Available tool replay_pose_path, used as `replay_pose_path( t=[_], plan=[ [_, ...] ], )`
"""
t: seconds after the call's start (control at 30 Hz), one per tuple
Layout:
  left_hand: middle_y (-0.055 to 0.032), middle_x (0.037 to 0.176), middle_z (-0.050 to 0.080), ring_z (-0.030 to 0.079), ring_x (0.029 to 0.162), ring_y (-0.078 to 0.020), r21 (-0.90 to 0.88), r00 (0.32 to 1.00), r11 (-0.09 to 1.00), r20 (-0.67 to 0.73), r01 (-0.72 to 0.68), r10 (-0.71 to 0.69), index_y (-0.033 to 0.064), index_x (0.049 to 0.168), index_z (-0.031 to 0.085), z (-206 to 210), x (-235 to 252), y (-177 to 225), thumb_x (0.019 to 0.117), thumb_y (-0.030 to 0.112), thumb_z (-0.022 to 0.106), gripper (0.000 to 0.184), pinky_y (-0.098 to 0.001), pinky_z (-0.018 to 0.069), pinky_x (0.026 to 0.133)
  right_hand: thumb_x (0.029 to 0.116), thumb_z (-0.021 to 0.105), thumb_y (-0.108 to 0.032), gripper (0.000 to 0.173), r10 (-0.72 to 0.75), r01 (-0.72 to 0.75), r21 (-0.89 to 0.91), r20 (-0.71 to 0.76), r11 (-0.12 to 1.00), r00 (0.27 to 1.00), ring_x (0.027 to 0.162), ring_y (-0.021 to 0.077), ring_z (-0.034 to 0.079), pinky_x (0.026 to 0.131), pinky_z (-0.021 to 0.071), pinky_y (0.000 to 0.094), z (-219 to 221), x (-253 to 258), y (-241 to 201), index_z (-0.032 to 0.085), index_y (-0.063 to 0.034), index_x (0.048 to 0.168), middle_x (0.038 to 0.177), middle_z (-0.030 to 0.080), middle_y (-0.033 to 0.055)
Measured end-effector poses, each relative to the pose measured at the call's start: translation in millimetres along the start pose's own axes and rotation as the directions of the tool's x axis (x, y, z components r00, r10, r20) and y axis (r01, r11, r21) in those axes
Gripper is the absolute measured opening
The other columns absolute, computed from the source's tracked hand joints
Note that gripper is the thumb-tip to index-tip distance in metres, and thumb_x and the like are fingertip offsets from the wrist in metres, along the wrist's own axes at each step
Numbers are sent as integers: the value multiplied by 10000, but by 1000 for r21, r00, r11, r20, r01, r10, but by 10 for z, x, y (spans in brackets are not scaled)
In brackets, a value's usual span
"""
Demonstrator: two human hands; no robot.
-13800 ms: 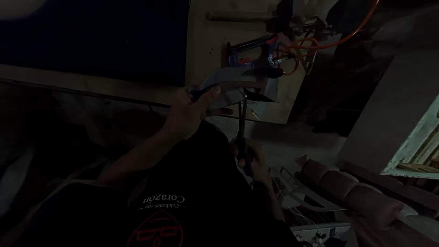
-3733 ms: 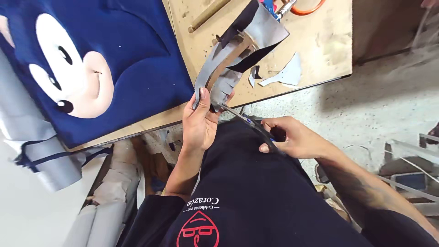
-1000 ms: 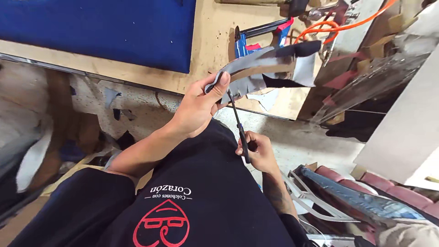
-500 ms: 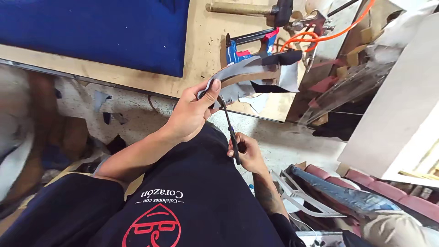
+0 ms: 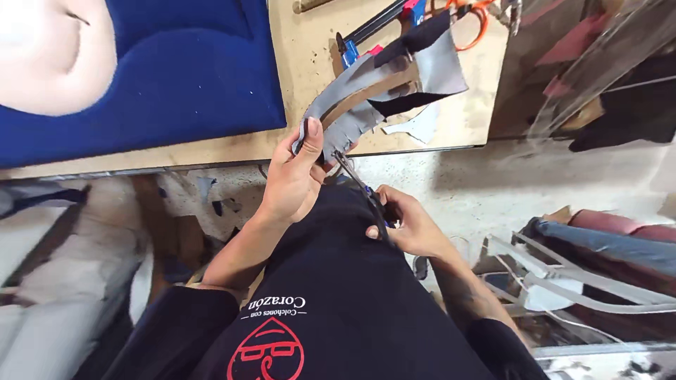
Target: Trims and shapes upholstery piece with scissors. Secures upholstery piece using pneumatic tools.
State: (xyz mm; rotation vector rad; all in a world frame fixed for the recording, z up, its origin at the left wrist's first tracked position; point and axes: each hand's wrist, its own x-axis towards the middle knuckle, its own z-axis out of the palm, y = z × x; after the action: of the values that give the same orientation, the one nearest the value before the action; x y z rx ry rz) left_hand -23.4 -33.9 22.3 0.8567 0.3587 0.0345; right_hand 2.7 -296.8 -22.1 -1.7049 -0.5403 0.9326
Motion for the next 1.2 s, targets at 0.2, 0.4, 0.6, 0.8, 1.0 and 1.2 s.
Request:
replay_pose_path(
  t=[0.2, 0.4, 0.6, 0.8, 1.0, 1.2],
  plan=[
    [-161, 1314, 612, 633, 1229, -299, -17, 1000, 1000, -3, -13, 12, 56, 1355, 501, 49, 59, -32, 1114, 269, 424, 331, -477, 544, 1047, 877, 783, -515, 438, -23, 23, 0, -31, 1000, 999, 602, 42, 519, 535, 431, 239, -60, 3, 66, 605, -116, 858, 711, 571, -35],
    [-170, 1351, 593, 602, 1274, -314, -9, 1000, 1000, -7, -16, 16, 45, 1384, 488, 126, 150, -90, 1118, 267, 410, 355, -510, 509, 1089, 849, 804, -518, 433, 23, -20, 34, -80, 999, 997, 545, 20, 466, 495, 377, 222, -156, -24, 53, 579, -154, 782, 638, 524, -69],
    [-165, 1340, 596, 609, 1263, -310, 9, 1000, 1000, -22, -14, 14, 53, 1360, 501, 266, 199, -124, 1116, 271, 414, 339, -514, 518, 1076, 827, 777, -615, 493, 28, -28, 19, -8, 999, 1000, 631, 29, 534, 554, 446, 241, -266, -31, 99, 594, -165, 909, 723, 565, -64],
    [-177, 1321, 604, 630, 1232, -320, 18, 1000, 1000, 8, -24, 24, 44, 1344, 502, 354, 255, -109, 1116, 266, 414, 331, -522, 527, 1062, 884, 755, -558, 451, -45, 40, 78, 65, 996, 997, 619, 38, 536, 533, 434, 230, -399, -27, 166, 630, -127, 930, 740, 596, -39],
    [-248, 1403, 561, 606, 1267, -395, 111, 997, 993, -56, -49, 56, -9, 1438, 463, 233, 444, -101, 1112, 236, 441, 409, -558, 528, 1062, 828, 791, -580, 533, -94, 83, 147, 70, 986, 993, 926, 80, 626, 758, 550, 270, -661, -115, 372, 620, -138, 1071, 1054, 637, -10],
    [-246, 1342, 624, 647, 1224, -365, 163, 989, 986, -142, -23, 46, -17, 1425, 480, 61, 482, -238, 1080, 138, 515, 380, -488, 536, 1066, 858, 780, -389, 502, -115, -250, -506, -584, 826, 803, 1039, 388, 606, 849, 528, 564, -971, 46, 842, 619, 32, 1078, 1133, 592, 244]
  ],
)
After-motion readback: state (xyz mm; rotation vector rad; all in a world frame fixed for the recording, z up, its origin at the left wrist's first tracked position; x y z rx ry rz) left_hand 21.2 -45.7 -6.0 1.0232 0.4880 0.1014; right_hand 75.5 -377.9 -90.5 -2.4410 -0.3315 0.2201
